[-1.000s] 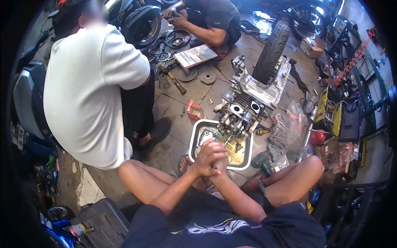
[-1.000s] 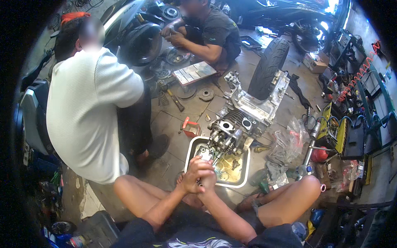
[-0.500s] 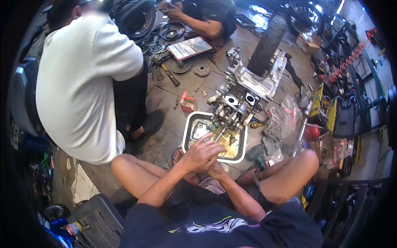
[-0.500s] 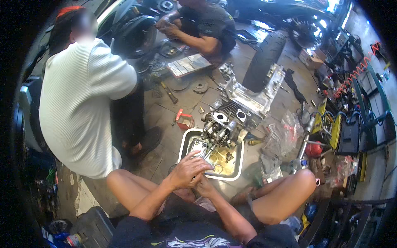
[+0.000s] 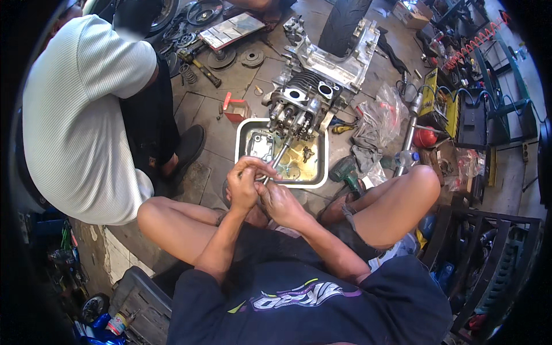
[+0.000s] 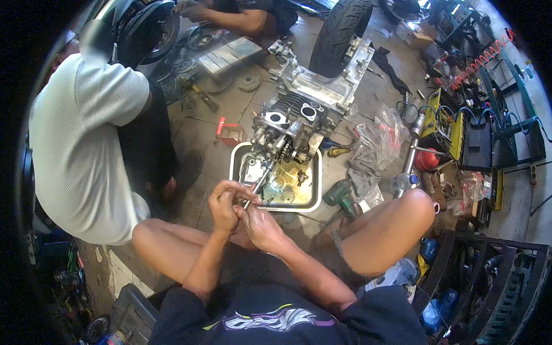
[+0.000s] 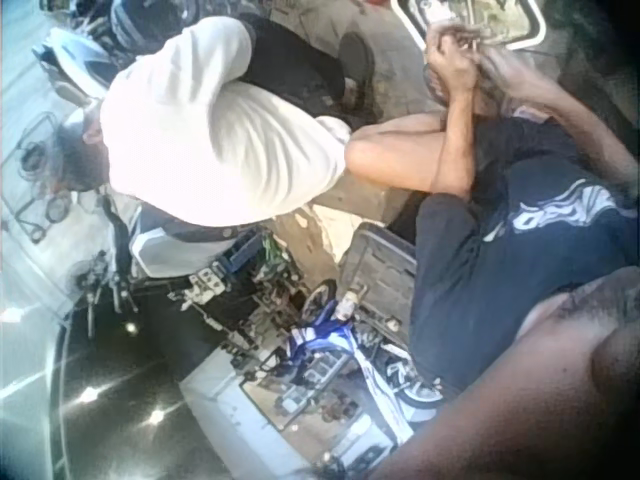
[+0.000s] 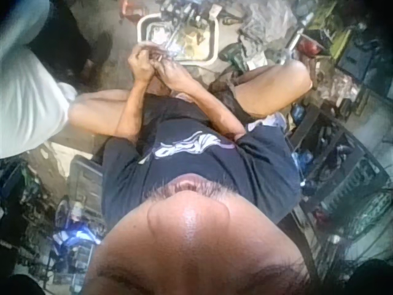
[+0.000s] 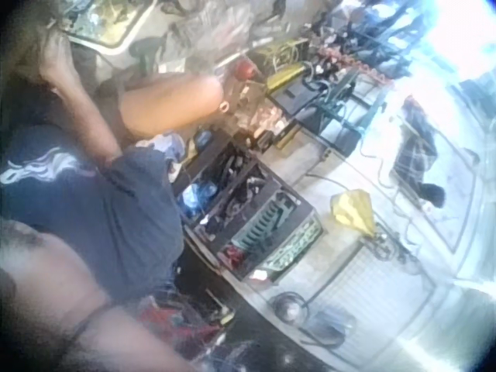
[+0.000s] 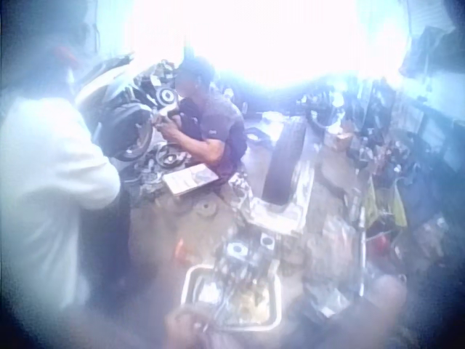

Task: The person uses a T-handle socket wrench to loosen and remove bolts from a motorcycle engine cylinder head, then uses their hands to manipulate small components within the engine assembly.

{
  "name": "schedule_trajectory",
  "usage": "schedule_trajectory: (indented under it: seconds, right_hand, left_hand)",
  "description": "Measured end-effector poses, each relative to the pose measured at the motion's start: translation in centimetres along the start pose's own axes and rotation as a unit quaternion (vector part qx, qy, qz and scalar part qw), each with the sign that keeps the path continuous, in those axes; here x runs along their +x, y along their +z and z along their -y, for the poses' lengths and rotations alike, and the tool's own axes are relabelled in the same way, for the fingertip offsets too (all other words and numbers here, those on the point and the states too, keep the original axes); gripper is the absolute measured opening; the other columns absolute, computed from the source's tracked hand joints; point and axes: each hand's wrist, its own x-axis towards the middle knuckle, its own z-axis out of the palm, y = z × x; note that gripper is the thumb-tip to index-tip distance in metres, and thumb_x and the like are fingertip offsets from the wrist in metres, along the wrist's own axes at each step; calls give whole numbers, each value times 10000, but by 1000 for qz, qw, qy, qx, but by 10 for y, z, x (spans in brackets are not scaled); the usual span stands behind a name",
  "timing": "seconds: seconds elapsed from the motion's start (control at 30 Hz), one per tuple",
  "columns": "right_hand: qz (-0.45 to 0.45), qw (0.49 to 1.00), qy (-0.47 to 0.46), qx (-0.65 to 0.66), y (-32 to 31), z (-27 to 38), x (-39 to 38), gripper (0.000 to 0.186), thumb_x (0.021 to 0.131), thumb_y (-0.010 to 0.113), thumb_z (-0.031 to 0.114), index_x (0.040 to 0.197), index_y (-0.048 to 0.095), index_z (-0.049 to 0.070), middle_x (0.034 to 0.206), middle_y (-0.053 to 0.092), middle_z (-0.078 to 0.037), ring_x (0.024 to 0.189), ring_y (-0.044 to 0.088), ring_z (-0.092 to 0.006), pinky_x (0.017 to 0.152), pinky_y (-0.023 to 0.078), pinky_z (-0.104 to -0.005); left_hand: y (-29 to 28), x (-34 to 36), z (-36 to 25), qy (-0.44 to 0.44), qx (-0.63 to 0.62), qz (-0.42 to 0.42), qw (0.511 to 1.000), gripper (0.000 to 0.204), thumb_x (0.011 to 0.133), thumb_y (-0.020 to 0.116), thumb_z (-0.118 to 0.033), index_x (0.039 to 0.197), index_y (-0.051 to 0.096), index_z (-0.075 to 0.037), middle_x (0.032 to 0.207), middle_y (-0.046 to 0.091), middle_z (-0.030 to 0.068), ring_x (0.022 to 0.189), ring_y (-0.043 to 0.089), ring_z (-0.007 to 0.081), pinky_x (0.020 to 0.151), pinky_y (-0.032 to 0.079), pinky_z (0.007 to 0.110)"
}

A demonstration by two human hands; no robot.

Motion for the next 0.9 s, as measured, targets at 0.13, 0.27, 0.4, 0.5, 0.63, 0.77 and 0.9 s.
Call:
schedule_trajectory:
  seconds: [0.13,0.27,0.4,0.5,0.63,0.77,0.9]
  right_hand:
    - [39,996,71,44,-18,33,1,416,967,548,333,997,582,-81,828,641,-202,646,617,-357,621,473,-461]
    - [141,880,223,396,-33,27,4,352,919,613,282,1089,562,-23,772,574,-52,630,554,-136,562,455,-285]
    - [85,801,259,533,-31,15,5,237,954,577,240,1039,544,21,719,488,-4,535,457,-96,514,444,-249]
    - [49,781,267,562,-31,-2,12,203,988,535,209,1082,555,31,701,434,26,499,370,-58,482,376,-219]
    - [27,797,266,541,-41,-16,20,219,992,540,215,1081,590,21,677,420,35,501,340,-54,478,324,-214]
    - [32,835,252,488,-37,-20,21,247,996,536,241,1041,607,8,651,425,35,517,367,-63,500,329,-215]
    - [27,868,197,456,-35,-35,23,250,1002,524,261,1031,592,22,636,425,38,524,380,-72,530,372,-233]
  left_hand:
    - [-12,2,26,-78,-149,-171,971,232,962,322,-99,1040,504,22,938,606,169,844,675,296,777,580,397]
    - [-14,-21,59,-104,-107,-166,975,216,954,352,-142,1041,502,-14,888,589,118,839,656,248,708,568,346]
    - [14,-29,35,-170,-39,-258,950,200,974,339,-137,1021,500,-29,879,579,88,747,588,152,679,522,317]
    - [19,-57,61,-169,-39,-193,966,238,980,343,-132,1090,516,-12,884,548,41,713,532,98,598,458,234]
    - [37,-95,48,-91,159,-144,973,203,999,367,-96,1134,458,27,892,536,99,741,550,141,721,463,265]
    - [50,-116,24,16,51,-74,996,118,969,403,-26,1075,353,-17,1068,576,233,682,597,204,693,503,323]
    - [27,-86,5,214,250,-26,944,183,936,453,-12,1070,329,-4,1240,546,352,725,596,168,693,501,277]
